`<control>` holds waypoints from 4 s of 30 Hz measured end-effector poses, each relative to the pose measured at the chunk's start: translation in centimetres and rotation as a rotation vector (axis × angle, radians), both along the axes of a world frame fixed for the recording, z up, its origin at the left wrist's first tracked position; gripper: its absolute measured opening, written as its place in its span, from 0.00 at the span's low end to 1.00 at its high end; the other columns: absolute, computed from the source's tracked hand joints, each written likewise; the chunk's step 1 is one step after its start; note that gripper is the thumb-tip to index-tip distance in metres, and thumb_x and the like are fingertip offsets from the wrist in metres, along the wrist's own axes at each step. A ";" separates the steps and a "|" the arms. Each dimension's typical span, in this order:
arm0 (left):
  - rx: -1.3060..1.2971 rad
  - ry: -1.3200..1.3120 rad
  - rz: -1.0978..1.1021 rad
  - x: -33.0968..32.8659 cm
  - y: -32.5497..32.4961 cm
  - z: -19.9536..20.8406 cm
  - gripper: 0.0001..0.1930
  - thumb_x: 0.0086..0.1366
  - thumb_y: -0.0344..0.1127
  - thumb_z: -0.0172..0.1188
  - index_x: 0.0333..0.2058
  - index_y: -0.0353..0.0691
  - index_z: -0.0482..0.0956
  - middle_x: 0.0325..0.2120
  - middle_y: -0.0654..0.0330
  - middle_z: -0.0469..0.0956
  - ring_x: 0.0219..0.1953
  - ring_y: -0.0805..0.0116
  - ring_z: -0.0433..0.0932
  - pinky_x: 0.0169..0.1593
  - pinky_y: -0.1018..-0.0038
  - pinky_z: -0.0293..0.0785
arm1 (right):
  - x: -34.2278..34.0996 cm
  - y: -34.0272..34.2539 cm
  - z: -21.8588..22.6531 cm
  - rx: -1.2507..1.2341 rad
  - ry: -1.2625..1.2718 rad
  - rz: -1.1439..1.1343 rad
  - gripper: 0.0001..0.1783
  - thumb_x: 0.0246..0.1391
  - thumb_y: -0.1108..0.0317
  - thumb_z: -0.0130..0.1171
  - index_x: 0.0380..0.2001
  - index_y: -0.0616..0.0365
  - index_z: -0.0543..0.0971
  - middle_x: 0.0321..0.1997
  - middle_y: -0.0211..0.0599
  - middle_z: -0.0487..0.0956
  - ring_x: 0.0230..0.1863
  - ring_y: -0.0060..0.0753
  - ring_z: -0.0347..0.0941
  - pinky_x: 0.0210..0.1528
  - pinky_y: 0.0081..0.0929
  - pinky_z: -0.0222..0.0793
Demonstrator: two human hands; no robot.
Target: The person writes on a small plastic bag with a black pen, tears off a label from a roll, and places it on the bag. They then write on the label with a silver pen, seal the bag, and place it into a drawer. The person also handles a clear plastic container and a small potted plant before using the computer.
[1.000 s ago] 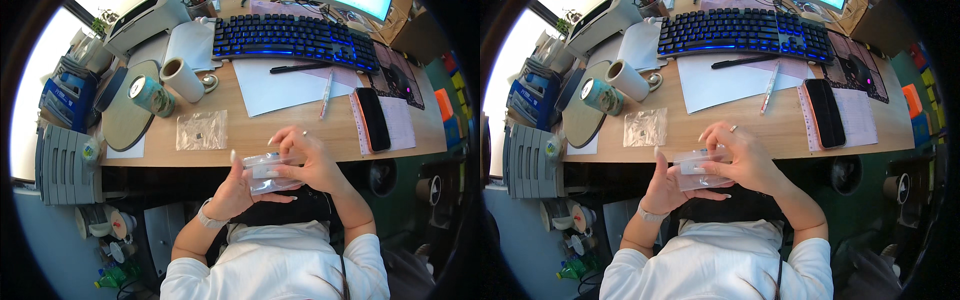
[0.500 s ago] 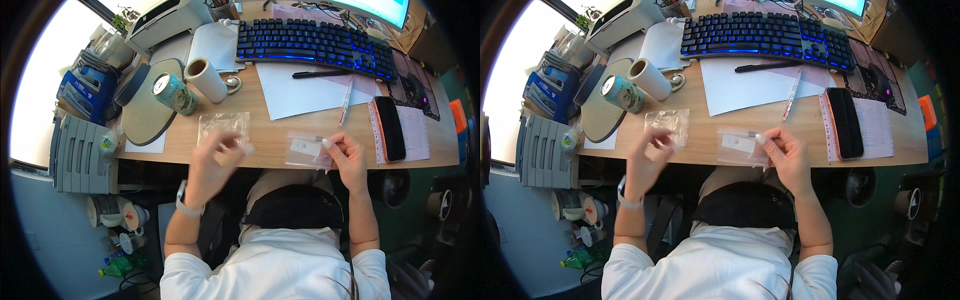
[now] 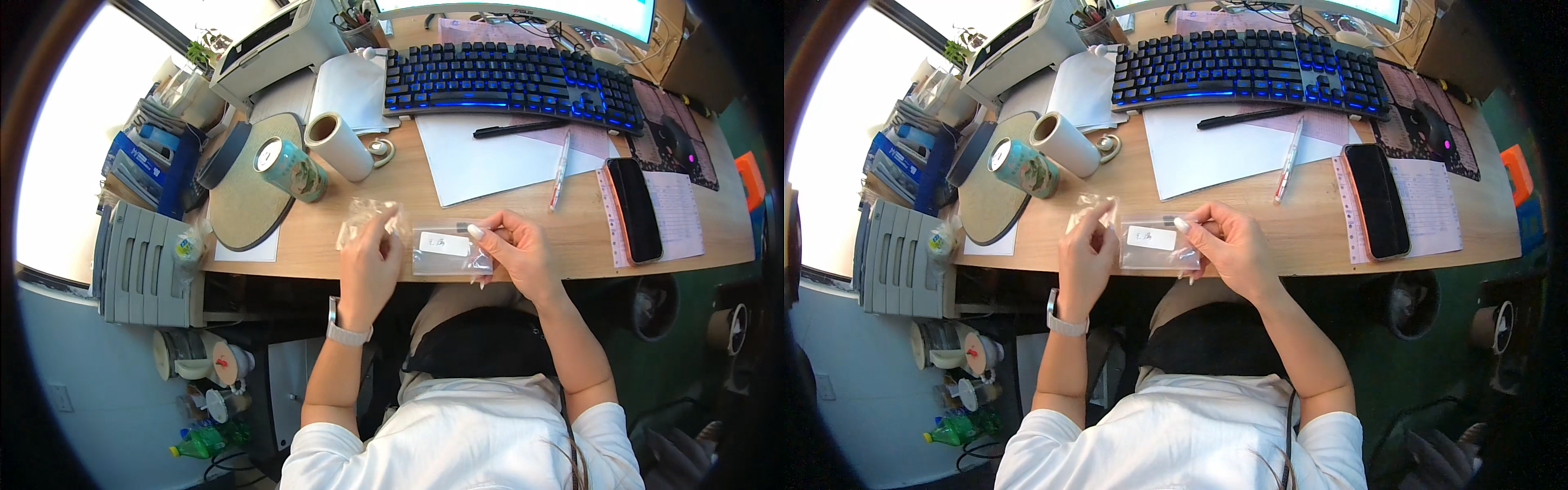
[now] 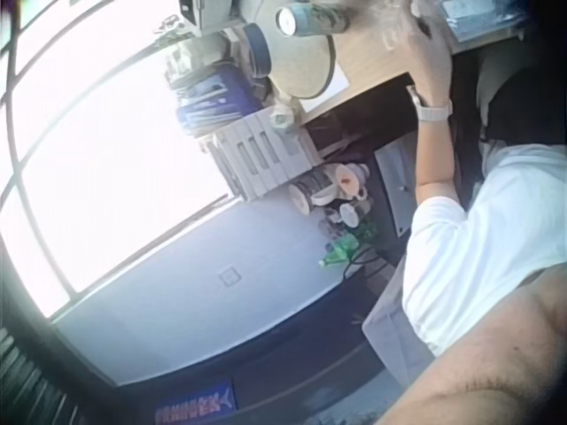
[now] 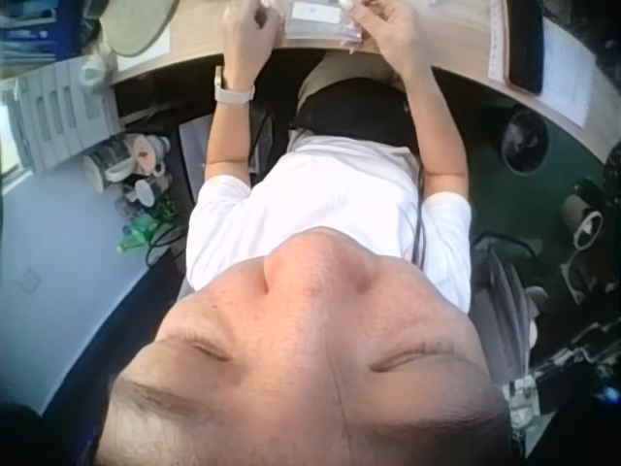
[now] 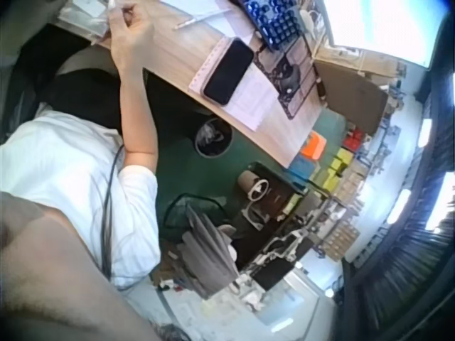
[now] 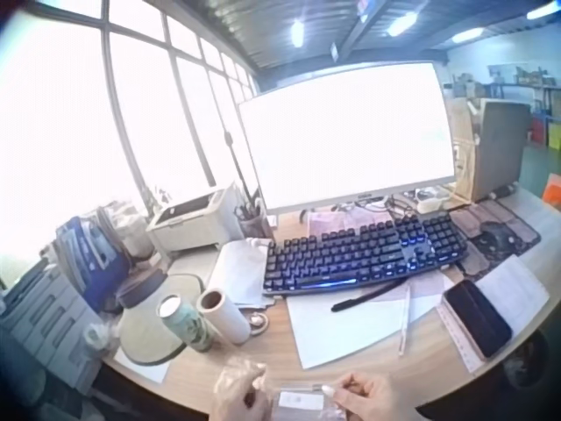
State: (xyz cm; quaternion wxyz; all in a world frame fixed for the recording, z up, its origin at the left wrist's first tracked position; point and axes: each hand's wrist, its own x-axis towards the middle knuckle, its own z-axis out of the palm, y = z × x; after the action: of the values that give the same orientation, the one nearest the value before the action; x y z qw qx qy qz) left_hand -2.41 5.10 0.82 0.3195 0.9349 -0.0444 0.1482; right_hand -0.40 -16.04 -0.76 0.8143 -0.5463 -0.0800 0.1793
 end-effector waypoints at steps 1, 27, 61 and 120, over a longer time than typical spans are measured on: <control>0.024 -0.054 -0.008 -0.5 -0.4 0.0 0.19 0.53 0.21 0.53 0.46 0.36 0.73 0.19 0.55 0.73 0.19 0.62 0.72 0.26 0.70 0.69 | 0.2 0.1 0.0 -0.002 0.013 0.026 0.09 0.57 0.67 0.54 0.31 0.62 0.72 0.21 0.35 0.76 0.17 0.21 0.72 0.17 0.17 0.69; 0.274 -0.312 -0.365 -1.7 -4.0 1.3 0.28 0.54 0.16 0.53 0.55 0.35 0.64 0.22 0.56 0.67 0.22 0.65 0.68 0.26 0.73 0.68 | -0.2 -1.3 1.5 0.012 0.030 -0.061 0.07 0.57 0.70 0.52 0.31 0.65 0.72 0.24 0.34 0.77 0.21 0.18 0.73 0.22 0.16 0.73; -1.377 0.557 -0.415 -4.7 -4.5 -1.1 0.24 0.67 0.32 0.46 0.58 0.30 0.55 0.52 0.47 0.65 0.46 0.61 0.73 0.35 0.69 0.78 | -0.5 -7.8 5.4 -0.399 -0.214 -0.083 0.10 0.56 0.70 0.55 0.34 0.67 0.79 0.33 0.30 0.77 0.34 0.15 0.69 0.39 0.14 0.65; -1.492 0.910 -0.676 -5.7 -4.5 -0.7 0.11 0.63 0.32 0.55 0.38 0.29 0.75 0.31 0.49 0.80 0.32 0.67 0.81 0.33 0.78 0.78 | -3.7 -5.7 12.5 -0.973 -0.374 0.245 0.08 0.47 0.72 0.62 0.30 0.66 0.81 0.27 0.37 0.81 0.28 0.19 0.74 0.32 0.18 0.69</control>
State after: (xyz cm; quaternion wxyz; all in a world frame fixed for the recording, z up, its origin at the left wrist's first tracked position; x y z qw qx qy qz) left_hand -8.11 0.64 0.10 0.8495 0.3937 -0.0777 -0.3425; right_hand -4.11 -21.77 11.71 0.4121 -0.8698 -0.1948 0.1889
